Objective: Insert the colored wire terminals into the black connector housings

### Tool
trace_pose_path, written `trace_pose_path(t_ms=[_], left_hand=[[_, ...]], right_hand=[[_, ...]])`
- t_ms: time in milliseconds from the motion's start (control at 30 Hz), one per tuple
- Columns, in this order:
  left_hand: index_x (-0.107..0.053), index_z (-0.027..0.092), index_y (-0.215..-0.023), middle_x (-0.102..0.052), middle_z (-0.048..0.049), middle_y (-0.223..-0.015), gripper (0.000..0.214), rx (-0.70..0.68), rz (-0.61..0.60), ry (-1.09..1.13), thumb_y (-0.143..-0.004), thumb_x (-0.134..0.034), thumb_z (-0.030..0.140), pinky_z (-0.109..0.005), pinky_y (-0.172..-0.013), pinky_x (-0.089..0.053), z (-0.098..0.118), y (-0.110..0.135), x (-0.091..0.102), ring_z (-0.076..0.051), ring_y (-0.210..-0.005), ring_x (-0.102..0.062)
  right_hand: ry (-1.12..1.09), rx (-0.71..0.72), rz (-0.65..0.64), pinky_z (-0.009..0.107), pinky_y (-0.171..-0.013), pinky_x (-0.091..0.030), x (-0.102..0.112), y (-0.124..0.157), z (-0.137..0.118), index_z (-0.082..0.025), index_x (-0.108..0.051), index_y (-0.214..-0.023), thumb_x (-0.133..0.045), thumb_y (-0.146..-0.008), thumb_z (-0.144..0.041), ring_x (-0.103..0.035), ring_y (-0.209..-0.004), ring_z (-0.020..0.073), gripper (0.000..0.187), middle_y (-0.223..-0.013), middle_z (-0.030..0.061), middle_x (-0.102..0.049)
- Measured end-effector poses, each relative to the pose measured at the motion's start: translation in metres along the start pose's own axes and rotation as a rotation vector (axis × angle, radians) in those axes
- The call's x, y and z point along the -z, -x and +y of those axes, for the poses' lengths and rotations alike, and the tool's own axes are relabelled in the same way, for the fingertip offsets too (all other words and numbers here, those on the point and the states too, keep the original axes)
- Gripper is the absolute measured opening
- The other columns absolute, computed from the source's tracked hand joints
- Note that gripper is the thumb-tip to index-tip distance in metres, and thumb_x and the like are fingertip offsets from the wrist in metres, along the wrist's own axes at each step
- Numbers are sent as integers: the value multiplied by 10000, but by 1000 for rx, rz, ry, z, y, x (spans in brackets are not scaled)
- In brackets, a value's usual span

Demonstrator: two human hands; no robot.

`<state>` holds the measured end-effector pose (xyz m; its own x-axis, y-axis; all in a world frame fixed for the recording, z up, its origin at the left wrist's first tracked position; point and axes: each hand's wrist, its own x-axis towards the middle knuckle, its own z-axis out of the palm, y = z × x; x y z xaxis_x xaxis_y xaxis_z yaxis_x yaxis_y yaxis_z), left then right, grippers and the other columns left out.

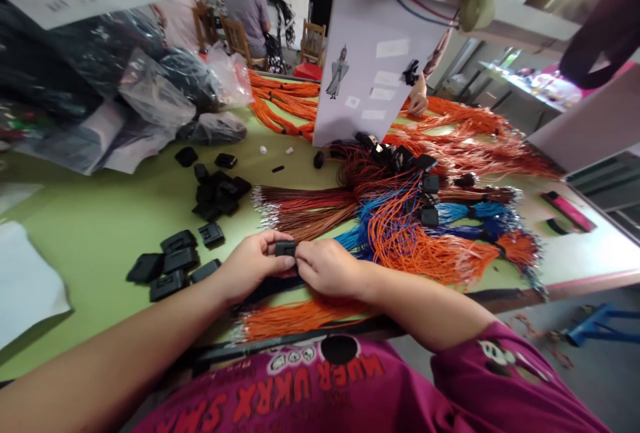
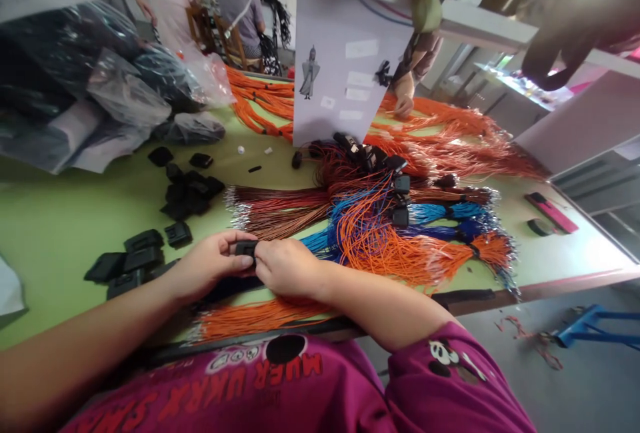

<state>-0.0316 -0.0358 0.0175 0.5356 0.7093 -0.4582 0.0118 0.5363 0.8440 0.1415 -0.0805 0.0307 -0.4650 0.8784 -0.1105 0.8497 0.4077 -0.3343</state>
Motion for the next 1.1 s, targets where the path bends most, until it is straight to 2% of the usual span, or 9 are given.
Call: trace_pose_path(t_ms=[200, 400, 467, 533, 600, 700, 867, 1000, 1100], left_hand=[[-570, 134, -994, -691, -26, -763, 481, -32, -26, -74, -596, -832, 198, -252, -649, -563, 1, -2, 3, -130, -631, -672], [-568, 163, -999, -669, -4, -757, 465, -99, 12, -73, -612, -821, 215, -258, -637, -563, 10, 3, 4, -144, -631, -678], [-572, 163, -990, -655, 4, -727, 461, -102, 22, -73, -607, -822, 220, -253, -631, -558, 11, 5, 4, -139, -627, -668], [-573, 165, -990, -650, 4, -725, 458, -107, 17, -88, -608, -819, 226, -255, -633, -554, 11, 6, 4, -138, -636, -662], [-572, 165, -997, -654, -6, -760, 450, -121, 7, -113, -622, -809, 241, -251, -609, -540, 10, 5, 4, -137, -637, -654], [-548, 177, -1043, -659, -27, -866, 449, -150, -22, -116, -665, -777, 255, -231, -545, -493, 6, 3, 6, -118, -615, -630], [-494, 237, -1120, -634, -5, -922, 431, -167, -69, -81, -744, -704, 229, -209, -512, -441, 2, 2, 7, -85, -597, -581], [-555, 227, -1011, -623, -1, -943, 303, -164, -97, -76, -744, -699, 221, -200, -502, -409, 5, 3, 2, -56, -560, -523], [-594, 228, -965, -612, 2, -980, 258, -157, -117, -36, -735, -710, 243, -186, -513, -389, 9, 5, -4, -39, -564, -497]], right_hand=[[-59, 65, -21, 235, -640, -376, 10, -3, 7, -130, -640, -873, -395, -934, -230, -575, -696, 130, 271, -825, 66, -679], [-163, 102, 57, 237, -790, -439, 65, 7, 45, -152, -689, -969, -439, -937, -276, -613, -831, 116, 281, -934, 50, -702], [-88, -155, 371, 282, -870, -436, 91, 19, 76, -162, -686, -1039, -480, -904, -352, -615, -940, 148, 312, -1034, 70, -693], [117, -588, 671, 370, -882, -428, 113, 34, 113, -144, -676, -1075, -486, -869, -431, -606, -979, 220, 402, -1064, 128, -680], [327, -927, 722, 482, -902, -387, 127, 48, 148, -107, -681, -1030, -519, -809, -535, -573, -1027, 312, 508, -1051, 197, -665], [344, -1114, 585, 539, -898, -353, 129, 60, 182, -98, -684, -917, -531, -773, -566, -570, -1001, 340, 513, -978, 212, -668], [225, -1060, 744, 424, -797, -411, 120, 59, 178, -149, -614, -875, -558, -746, -433, -581, -859, 267, 317, -855, 130, -654], [152, -753, 1044, 335, -759, -436, 111, 45, 121, -162, -519, -1028, -512, -800, -378, -568, -810, 187, 314, -941, 97, -632], [14, -454, 999, 293, -710, -450, 86, 26, 66, -187, -491, -1052, -562, -790, -380, -573, -788, 162, 333, -945, 64, -623]])
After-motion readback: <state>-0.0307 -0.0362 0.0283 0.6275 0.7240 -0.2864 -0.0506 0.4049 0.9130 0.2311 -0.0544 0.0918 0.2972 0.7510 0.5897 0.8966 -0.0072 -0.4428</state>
